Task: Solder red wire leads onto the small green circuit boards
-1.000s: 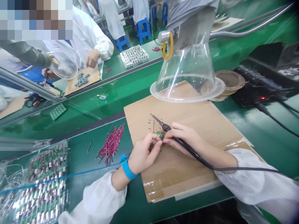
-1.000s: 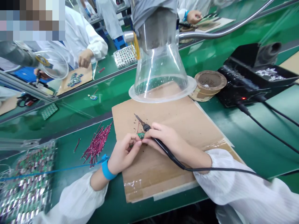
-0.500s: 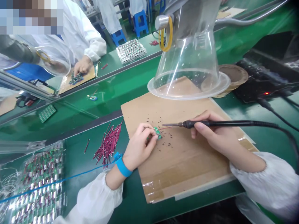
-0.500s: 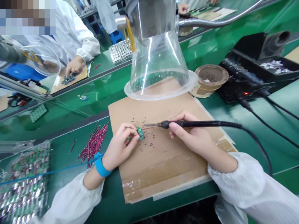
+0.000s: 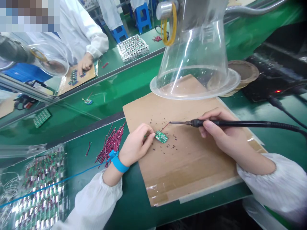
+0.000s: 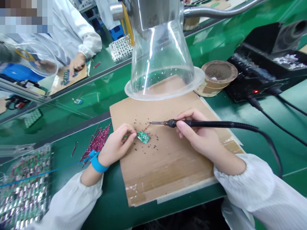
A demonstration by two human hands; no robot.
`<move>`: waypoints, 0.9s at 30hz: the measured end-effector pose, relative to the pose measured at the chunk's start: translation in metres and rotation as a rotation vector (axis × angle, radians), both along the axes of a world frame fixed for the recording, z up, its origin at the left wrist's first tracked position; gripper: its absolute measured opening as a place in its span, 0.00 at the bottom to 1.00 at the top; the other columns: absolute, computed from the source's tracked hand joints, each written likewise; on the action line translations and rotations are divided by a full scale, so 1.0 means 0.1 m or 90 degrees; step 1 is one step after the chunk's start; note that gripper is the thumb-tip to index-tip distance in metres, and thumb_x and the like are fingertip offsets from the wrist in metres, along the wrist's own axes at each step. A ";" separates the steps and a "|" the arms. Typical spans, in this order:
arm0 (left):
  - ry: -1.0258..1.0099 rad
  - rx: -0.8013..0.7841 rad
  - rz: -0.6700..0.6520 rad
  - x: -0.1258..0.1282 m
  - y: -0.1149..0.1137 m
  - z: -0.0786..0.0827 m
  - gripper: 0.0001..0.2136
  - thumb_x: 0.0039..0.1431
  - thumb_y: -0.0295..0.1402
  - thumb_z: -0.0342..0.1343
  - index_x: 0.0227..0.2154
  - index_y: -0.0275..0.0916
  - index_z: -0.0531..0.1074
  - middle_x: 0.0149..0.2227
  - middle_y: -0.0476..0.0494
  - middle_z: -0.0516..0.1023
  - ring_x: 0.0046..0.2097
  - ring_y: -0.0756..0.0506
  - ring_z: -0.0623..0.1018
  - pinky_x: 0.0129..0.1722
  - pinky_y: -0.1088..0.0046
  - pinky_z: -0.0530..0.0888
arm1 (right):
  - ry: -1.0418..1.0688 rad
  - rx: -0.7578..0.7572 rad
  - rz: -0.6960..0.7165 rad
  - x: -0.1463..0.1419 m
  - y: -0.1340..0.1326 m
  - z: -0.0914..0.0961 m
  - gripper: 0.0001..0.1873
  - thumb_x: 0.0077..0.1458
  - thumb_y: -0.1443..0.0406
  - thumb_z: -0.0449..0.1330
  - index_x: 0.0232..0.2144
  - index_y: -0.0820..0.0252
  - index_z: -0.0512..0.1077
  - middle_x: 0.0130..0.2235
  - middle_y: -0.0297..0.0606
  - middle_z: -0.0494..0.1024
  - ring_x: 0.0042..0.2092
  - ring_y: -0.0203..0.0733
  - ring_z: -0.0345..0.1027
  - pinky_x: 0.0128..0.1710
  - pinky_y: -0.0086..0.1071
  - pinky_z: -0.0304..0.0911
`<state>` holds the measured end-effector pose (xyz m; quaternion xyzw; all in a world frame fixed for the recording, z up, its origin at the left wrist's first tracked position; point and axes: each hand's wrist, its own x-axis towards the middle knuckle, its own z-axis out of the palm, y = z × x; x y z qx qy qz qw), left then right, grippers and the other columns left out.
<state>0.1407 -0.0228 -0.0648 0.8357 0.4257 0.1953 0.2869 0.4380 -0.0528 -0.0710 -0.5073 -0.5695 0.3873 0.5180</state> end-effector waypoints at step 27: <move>-0.036 -0.038 -0.077 0.12 -0.05 0.08 0.01 0.69 0.29 0.53 0.39 0.40 0.68 0.50 0.42 0.75 0.47 0.46 0.77 0.45 0.67 0.74 | 0.000 -0.007 0.103 0.07 -0.05 -0.02 0.09 0.65 0.58 0.61 0.32 0.52 0.70 0.25 0.31 0.70 0.24 0.38 0.63 0.25 0.37 0.56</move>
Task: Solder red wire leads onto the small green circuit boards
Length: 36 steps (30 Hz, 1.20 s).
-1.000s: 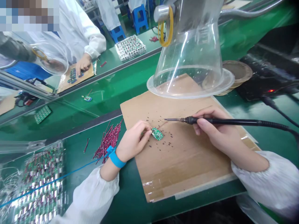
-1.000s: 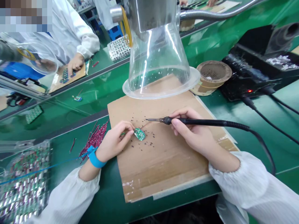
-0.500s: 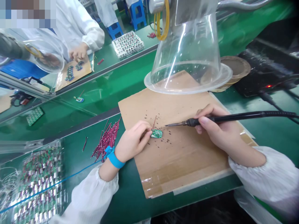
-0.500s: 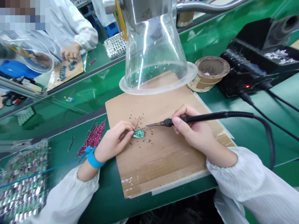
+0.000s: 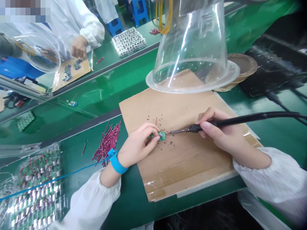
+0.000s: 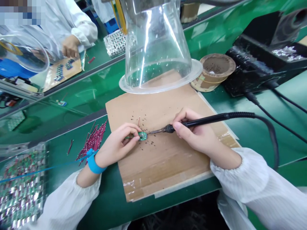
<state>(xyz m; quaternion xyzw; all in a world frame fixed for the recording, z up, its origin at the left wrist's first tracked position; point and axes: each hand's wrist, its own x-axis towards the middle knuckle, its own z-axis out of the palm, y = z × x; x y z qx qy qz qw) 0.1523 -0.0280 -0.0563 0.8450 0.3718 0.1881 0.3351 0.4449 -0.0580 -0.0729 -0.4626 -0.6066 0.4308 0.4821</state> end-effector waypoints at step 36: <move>0.015 -0.008 0.003 0.09 0.04 0.00 0.04 0.67 0.27 0.54 0.35 0.40 0.68 0.44 0.45 0.75 0.46 0.47 0.76 0.48 0.66 0.72 | -0.036 -0.011 0.062 0.02 0.01 -0.04 0.06 0.64 0.58 0.62 0.36 0.51 0.72 0.29 0.34 0.72 0.29 0.41 0.64 0.27 0.38 0.59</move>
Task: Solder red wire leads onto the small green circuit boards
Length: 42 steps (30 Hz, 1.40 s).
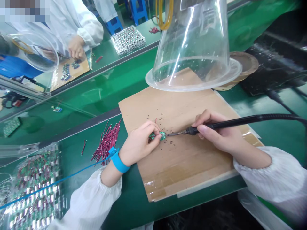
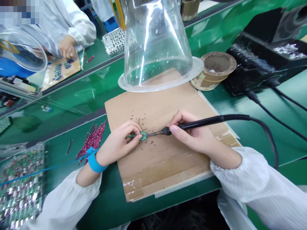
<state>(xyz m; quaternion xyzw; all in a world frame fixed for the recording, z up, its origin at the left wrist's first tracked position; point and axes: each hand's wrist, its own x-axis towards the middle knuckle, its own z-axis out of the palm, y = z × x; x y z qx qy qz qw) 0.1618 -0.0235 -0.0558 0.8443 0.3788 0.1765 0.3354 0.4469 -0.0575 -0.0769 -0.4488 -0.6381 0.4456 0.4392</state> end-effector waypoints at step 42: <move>0.020 -0.069 0.046 0.01 -0.04 0.02 0.05 0.63 0.25 0.57 0.33 0.40 0.67 0.47 0.47 0.74 0.46 0.47 0.75 0.40 0.69 0.72 | -0.034 0.033 0.060 0.00 -0.02 -0.01 0.03 0.63 0.63 0.63 0.39 0.53 0.72 0.30 0.32 0.74 0.29 0.37 0.67 0.27 0.33 0.62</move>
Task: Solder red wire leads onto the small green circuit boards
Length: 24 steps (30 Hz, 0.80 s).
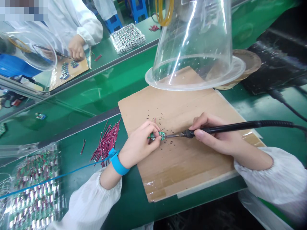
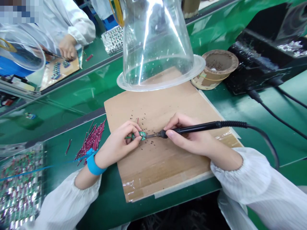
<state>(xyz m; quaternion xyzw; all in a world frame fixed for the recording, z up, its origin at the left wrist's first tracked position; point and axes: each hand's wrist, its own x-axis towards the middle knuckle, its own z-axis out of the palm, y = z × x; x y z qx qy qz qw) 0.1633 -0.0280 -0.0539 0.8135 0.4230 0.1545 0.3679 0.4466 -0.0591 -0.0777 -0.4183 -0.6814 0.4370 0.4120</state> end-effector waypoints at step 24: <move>0.011 -0.034 -0.074 -0.01 0.18 0.11 0.04 0.64 0.26 0.59 0.33 0.39 0.72 0.43 0.46 0.75 0.44 0.46 0.76 0.47 0.64 0.73 | -0.013 -0.006 -0.033 -0.01 0.00 0.01 0.04 0.63 0.61 0.63 0.38 0.53 0.71 0.31 0.33 0.74 0.29 0.38 0.67 0.28 0.35 0.61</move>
